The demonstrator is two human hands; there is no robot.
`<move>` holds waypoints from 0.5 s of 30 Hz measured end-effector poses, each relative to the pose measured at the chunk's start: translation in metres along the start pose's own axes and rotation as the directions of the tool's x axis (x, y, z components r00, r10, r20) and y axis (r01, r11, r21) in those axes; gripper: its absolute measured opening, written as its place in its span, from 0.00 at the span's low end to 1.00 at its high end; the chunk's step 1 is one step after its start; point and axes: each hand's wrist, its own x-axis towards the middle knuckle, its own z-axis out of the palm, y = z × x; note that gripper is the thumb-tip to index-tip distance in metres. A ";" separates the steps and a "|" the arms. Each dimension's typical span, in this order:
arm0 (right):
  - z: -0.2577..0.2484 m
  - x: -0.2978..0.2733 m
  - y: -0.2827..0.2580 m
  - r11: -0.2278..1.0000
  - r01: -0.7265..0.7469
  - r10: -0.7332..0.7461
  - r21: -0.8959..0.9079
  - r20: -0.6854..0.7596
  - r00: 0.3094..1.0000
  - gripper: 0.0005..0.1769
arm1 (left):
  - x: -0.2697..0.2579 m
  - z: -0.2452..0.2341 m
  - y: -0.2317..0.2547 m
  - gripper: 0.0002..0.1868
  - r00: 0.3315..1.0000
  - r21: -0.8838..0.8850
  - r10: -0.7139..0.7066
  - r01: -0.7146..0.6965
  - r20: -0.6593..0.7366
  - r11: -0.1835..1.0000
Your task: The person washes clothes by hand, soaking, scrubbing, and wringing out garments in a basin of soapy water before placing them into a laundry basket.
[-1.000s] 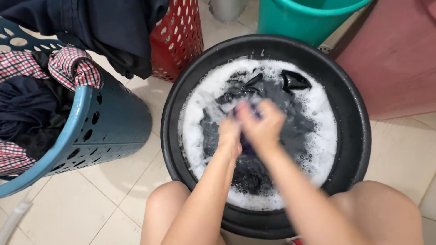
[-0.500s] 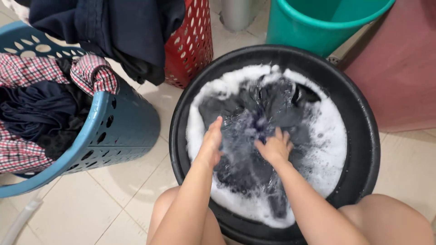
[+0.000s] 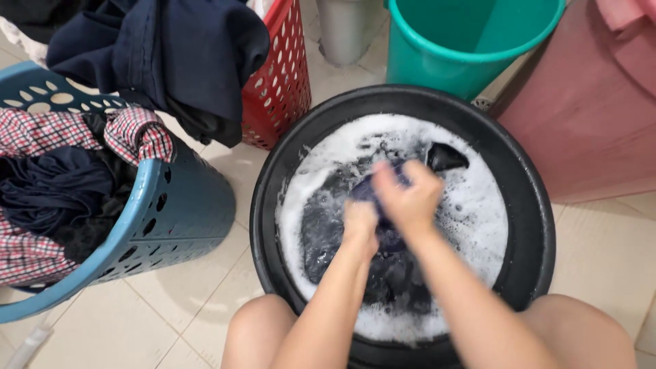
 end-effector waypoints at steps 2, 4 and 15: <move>-0.007 0.019 0.062 0.969 -0.242 0.244 -0.047 0.036 0.969 0.31 | -0.031 0.000 0.021 0.33 0.998 0.204 0.061 -0.059 -0.003 0.977; -0.008 0.006 0.111 0.943 -0.123 0.104 -0.308 -0.078 0.991 0.31 | -0.049 -0.012 0.049 0.32 0.995 0.325 0.091 -0.099 0.040 0.940; 0.039 -0.077 0.127 0.706 -0.049 0.657 -0.707 0.626 0.420 0.34 | -0.055 -0.073 0.056 0.66 0.972 0.980 0.232 -0.074 0.030 0.186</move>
